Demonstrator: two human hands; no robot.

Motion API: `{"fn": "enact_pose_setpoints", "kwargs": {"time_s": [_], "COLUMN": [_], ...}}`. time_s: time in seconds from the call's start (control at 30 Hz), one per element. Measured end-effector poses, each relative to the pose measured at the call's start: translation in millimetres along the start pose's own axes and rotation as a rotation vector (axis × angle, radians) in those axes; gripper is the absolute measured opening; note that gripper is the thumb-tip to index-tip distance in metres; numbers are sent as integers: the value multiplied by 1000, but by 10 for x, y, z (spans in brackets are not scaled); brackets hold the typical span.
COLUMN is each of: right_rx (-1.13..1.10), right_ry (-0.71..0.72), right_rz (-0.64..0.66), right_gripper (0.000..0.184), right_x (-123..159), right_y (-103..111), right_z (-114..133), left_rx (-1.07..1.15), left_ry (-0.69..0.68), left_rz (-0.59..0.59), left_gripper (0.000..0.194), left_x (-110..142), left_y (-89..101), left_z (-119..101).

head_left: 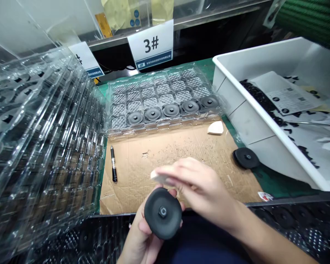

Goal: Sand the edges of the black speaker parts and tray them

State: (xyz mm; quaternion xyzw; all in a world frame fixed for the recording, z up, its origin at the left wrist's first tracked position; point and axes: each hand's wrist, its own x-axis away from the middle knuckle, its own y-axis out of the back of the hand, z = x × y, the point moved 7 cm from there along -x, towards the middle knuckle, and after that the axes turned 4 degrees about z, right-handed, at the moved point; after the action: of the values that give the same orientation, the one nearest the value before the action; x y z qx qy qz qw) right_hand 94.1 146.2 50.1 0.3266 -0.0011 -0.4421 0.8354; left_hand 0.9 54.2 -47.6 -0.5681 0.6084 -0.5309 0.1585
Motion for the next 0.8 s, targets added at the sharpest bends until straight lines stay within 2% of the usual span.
{"fn": "enact_pose_setpoints", "kwargs": {"time_s": [0.1,0.17,0.23,0.3,0.4,0.5,0.53,0.6,0.7,0.73,0.8], "right_rx": [11,-5,-24,-34,-24,-71,-103,-137,-77,-60,-43], "right_ry": [-240,-316,-355,-373,-425,-458,-428,-262,5,28,-24], "right_rz": [-39,51,147,199,149,-59,-134,-203,-113,-41,101], "right_gripper": [23,24,23,21,22,23,22,22,24,24,22], "right_x": [178,367,561,689,676,481,403,251,144,135,127], "right_y": [-48,-240,-449,-569,-461,-123,-26,61,-39,-109,-228], "right_z": [-412,-556,-620,-642,-644,-508,-407,-117,283,338,334], "left_rx": [69,101,118,123,120,97,83,35,-24,-36,-48], "left_ry": [-1,7,11,16,22,1,-23,-67,-77,-78,-103], "left_rz": [81,114,113,98,94,79,63,13,-80,-116,-187], "left_gripper": [57,55,55,54,52,47,47,48,46,45,42], "left_x": [-4,-3,-1,0,-6,-28,-36,-45,-32,-23,-9], "left_y": [-70,-99,-100,-91,-100,-91,-72,-8,114,151,192], "left_z": [-47,-68,-85,-96,-95,-56,-43,-12,31,31,8]}}
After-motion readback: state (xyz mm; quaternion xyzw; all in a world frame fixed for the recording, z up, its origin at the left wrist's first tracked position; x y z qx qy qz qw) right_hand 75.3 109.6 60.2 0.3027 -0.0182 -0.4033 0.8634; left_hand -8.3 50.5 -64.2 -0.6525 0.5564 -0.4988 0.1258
